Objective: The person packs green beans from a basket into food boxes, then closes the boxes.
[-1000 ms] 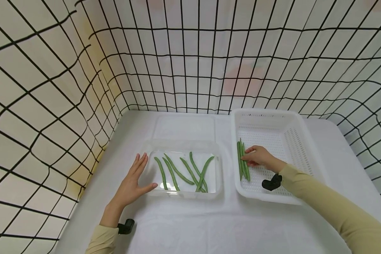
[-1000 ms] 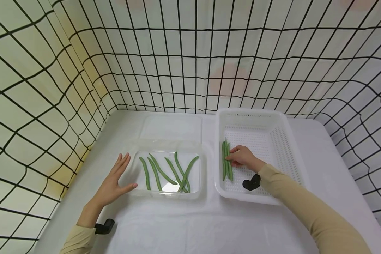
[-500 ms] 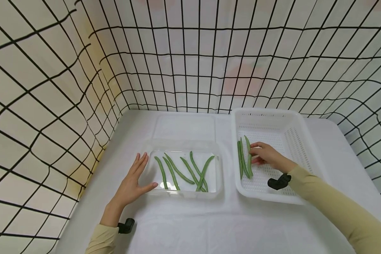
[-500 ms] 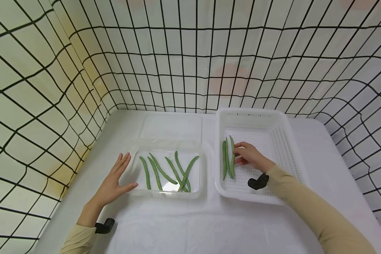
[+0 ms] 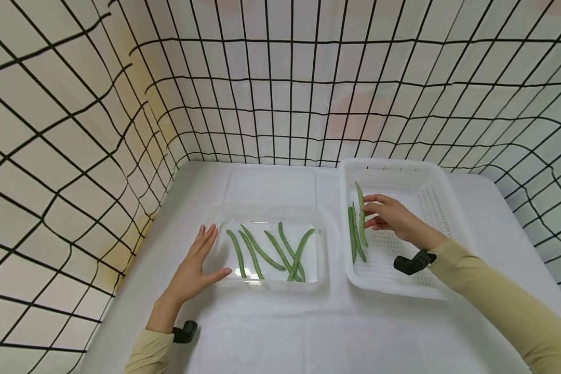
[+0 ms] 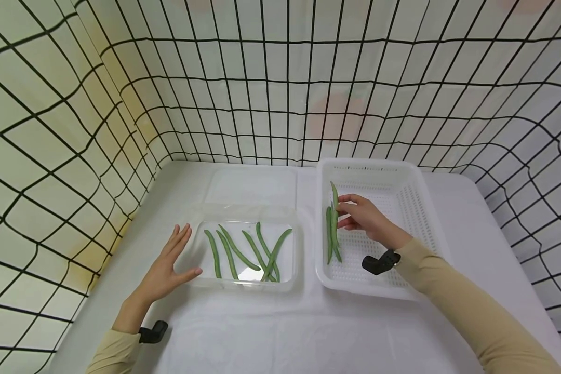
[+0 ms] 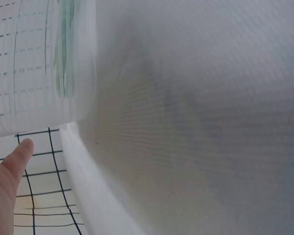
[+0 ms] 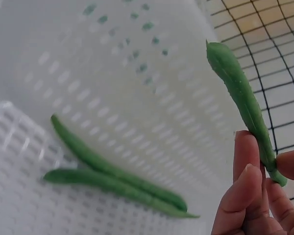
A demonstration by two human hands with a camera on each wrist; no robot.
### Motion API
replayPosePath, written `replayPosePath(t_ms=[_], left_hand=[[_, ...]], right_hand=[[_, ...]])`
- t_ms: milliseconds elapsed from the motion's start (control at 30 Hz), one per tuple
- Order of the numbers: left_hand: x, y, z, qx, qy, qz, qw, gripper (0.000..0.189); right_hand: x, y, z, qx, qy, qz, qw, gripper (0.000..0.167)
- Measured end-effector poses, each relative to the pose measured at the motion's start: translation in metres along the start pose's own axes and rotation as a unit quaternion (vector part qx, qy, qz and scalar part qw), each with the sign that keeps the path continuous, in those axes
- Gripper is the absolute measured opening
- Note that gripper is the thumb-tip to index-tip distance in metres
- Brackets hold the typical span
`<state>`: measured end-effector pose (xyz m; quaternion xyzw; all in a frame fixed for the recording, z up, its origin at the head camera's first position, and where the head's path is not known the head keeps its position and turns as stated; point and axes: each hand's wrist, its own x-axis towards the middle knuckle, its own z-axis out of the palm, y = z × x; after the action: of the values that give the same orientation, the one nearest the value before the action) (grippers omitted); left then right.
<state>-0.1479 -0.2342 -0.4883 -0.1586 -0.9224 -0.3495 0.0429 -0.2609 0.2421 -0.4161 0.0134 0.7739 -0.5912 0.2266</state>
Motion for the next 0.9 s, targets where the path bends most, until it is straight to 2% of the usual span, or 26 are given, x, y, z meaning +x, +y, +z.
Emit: replayPosePath(t_ms=[500, 767, 900], left_hand=[[-0.001, 0.003, -0.001, 0.001, 0.001, 0.0, 1.0, 0.101], [0.0, 0.002, 0.0, -0.001, 0.001, 0.001, 1.0, 0.1], [0.0, 0.002, 0.0, -0.002, 0.003, 0.003, 1.0, 0.1]], right_hand=[[0.001, -0.033, 0.056, 0.027, -0.032, -0.028, 0.9987, 0.047], [0.007, -0.04, 0.081, -0.021, -0.059, -0.045, 0.997, 0.045], [0.009, -0.04, 0.092, -0.026, -0.087, -0.041, 0.9951, 0.044]])
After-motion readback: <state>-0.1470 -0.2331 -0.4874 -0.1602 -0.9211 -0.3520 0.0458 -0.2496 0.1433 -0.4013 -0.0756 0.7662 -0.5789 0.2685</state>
